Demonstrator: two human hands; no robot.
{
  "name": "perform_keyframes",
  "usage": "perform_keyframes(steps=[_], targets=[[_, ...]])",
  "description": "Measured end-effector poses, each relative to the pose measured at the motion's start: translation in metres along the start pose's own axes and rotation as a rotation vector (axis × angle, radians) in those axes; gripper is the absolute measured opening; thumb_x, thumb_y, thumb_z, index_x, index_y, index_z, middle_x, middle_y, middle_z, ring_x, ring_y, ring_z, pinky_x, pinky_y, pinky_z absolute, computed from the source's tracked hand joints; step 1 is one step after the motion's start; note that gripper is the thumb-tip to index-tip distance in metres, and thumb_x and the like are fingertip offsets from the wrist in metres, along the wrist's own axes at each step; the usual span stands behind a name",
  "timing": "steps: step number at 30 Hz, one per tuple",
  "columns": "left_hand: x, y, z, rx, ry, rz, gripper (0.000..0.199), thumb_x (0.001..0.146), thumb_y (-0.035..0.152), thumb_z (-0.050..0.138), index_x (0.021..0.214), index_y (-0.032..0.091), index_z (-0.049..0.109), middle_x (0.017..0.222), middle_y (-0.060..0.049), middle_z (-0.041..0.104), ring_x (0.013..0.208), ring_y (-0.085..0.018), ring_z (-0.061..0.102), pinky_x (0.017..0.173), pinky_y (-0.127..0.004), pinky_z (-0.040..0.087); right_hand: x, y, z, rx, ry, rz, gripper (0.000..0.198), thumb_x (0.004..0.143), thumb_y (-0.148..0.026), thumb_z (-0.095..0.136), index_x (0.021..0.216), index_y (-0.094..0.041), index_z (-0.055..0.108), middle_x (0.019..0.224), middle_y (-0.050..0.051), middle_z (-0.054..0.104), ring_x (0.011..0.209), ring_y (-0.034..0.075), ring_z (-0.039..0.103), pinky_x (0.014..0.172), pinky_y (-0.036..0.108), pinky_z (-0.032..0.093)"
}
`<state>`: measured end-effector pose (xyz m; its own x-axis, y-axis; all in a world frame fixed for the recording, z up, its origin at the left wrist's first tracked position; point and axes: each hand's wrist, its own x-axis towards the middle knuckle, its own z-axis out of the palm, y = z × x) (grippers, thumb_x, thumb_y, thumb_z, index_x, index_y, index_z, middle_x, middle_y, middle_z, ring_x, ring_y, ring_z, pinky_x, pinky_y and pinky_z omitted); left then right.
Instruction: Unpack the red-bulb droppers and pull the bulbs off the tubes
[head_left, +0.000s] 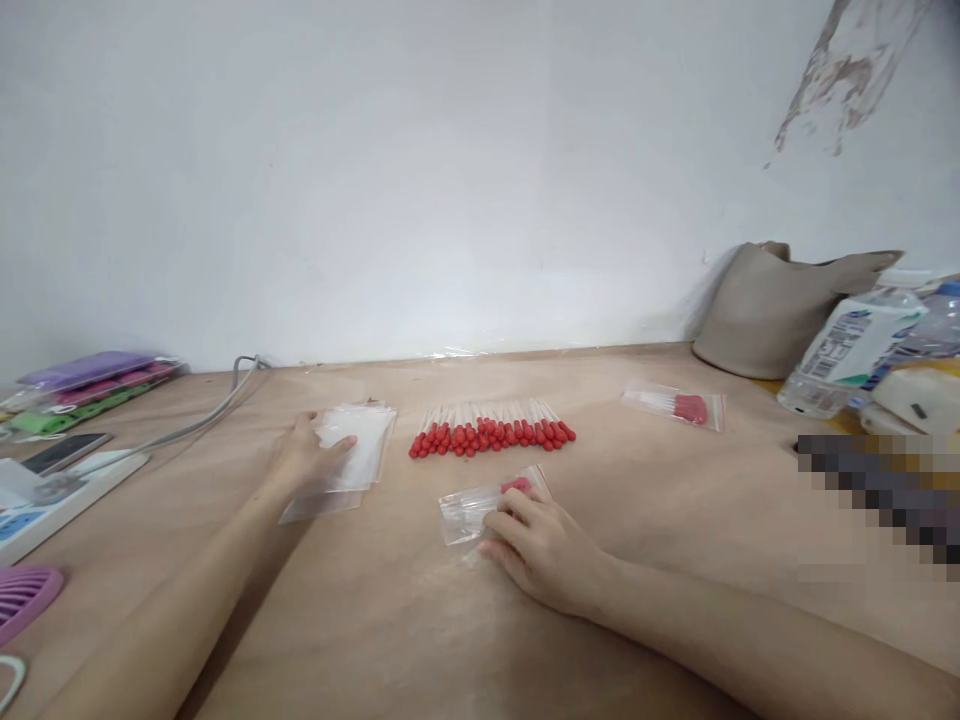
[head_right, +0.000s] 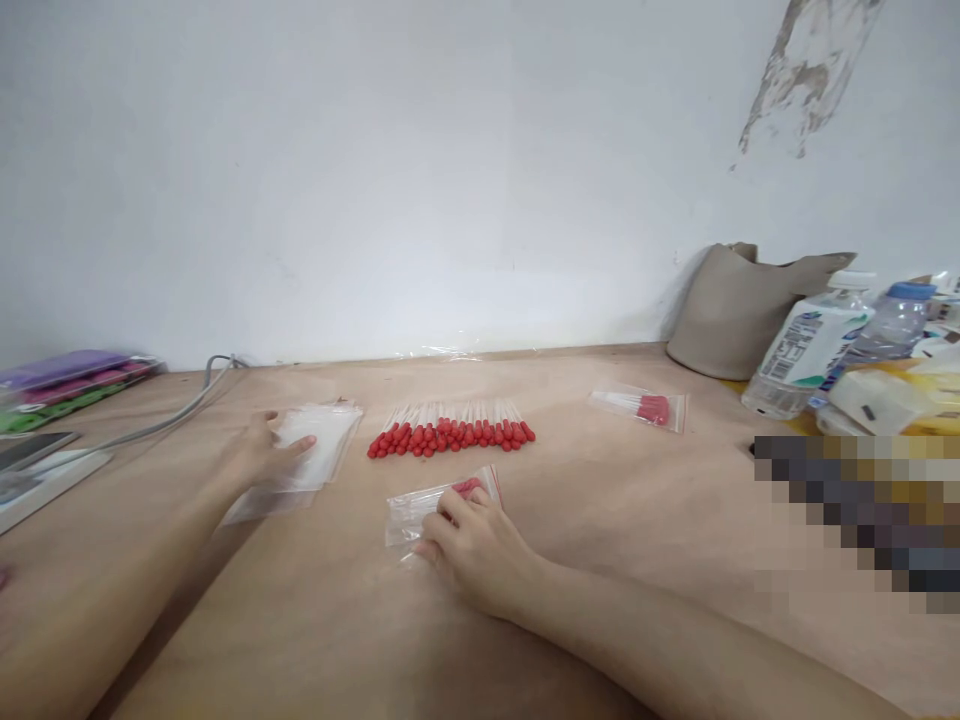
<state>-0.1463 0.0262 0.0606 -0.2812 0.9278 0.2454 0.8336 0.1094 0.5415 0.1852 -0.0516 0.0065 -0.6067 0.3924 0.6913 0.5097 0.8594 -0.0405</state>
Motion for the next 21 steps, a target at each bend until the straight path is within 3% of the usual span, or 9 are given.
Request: perform_keyframes(steps=[2,4,6,8,10,12,15,21], targets=[[-0.008,0.010,0.006,0.121,0.213,0.059,0.060,0.066,0.050,0.062,0.113,0.019,0.042,0.103,-0.009,0.051,0.113,-0.043,0.034,0.088,-0.049,0.030,0.000,0.004,-0.006,0.154,0.052,0.125,0.020,0.086,-0.031,0.044,0.082,-0.017,0.057,0.076,0.006,0.056,0.070,0.016,0.049,0.069,0.030,0.039],[-0.024,0.031,0.014,0.229,0.402,0.235,0.050,0.072,0.049,0.057,0.111,0.019,0.048,0.116,-0.012,0.044,0.115,-0.041,0.034,0.093,-0.051,0.027,-0.002,0.015,-0.016,0.200,0.085,0.314,0.021,0.086,-0.033,0.044,0.080,-0.018,0.058,0.075,0.005,0.057,0.069,0.015,0.050,0.069,0.031,0.039],[-0.047,0.056,0.025,0.142,0.305,0.458,0.034,0.078,0.042,0.052,0.104,0.020,0.053,0.112,-0.010,0.047,0.109,-0.030,0.044,0.093,-0.043,0.034,-0.005,0.031,-0.025,0.176,0.058,0.550,0.026,0.085,-0.036,0.044,0.071,-0.019,0.057,0.067,0.002,0.057,0.065,0.015,0.050,0.065,0.029,0.037],[-0.076,0.080,0.040,0.013,0.074,0.609,0.022,0.084,0.036,0.046,0.093,0.020,0.057,0.103,-0.007,0.052,0.104,-0.023,0.048,0.092,-0.037,0.037,-0.009,0.046,-0.031,0.170,-0.013,0.775,0.029,0.082,-0.043,0.045,0.070,-0.019,0.057,0.061,0.000,0.055,0.059,0.014,0.050,0.060,0.027,0.036],[-0.104,0.096,0.054,-0.061,-0.185,0.697,0.022,0.086,0.034,0.043,0.099,0.021,0.055,0.108,-0.006,0.052,0.103,-0.020,0.049,0.090,-0.033,0.040,-0.011,0.056,-0.034,0.175,-0.109,0.924,0.036,0.078,-0.052,0.047,0.068,-0.019,0.057,0.057,-0.001,0.055,0.056,0.014,0.050,0.057,0.026,0.034],[-0.124,0.103,0.065,-0.100,-0.321,0.763,0.034,0.083,0.040,0.050,0.111,0.023,0.050,0.116,-0.007,0.048,0.107,-0.021,0.047,0.090,-0.033,0.041,-0.011,0.059,-0.035,0.183,-0.216,0.989,0.044,0.074,-0.060,0.046,0.062,-0.019,0.056,0.055,-0.001,0.054,0.057,0.015,0.051,0.059,0.027,0.033],[-0.132,0.101,0.072,-0.099,-0.347,0.828,0.058,0.068,0.051,0.064,0.116,0.022,0.045,0.121,-0.009,0.045,0.111,-0.025,0.045,0.092,-0.036,0.039,-0.009,0.055,-0.033,0.223,-0.336,0.984,0.048,0.073,-0.063,0.046,0.057,-0.019,0.057,0.054,-0.003,0.055,0.057,0.014,0.051,0.067,0.030,0.033],[-0.118,0.087,0.069,-0.026,-0.332,0.870,0.016,0.085,0.034,0.048,0.086,0.018,0.053,0.104,-0.007,0.055,0.084,-0.016,0.056,0.074,-0.028,0.045,-0.008,0.046,-0.026,0.184,-0.385,0.926,0.038,0.079,-0.046,0.045,0.055,-0.018,0.053,0.053,-0.003,0.055,0.056,0.013,0.049,0.071,0.032,0.030]])
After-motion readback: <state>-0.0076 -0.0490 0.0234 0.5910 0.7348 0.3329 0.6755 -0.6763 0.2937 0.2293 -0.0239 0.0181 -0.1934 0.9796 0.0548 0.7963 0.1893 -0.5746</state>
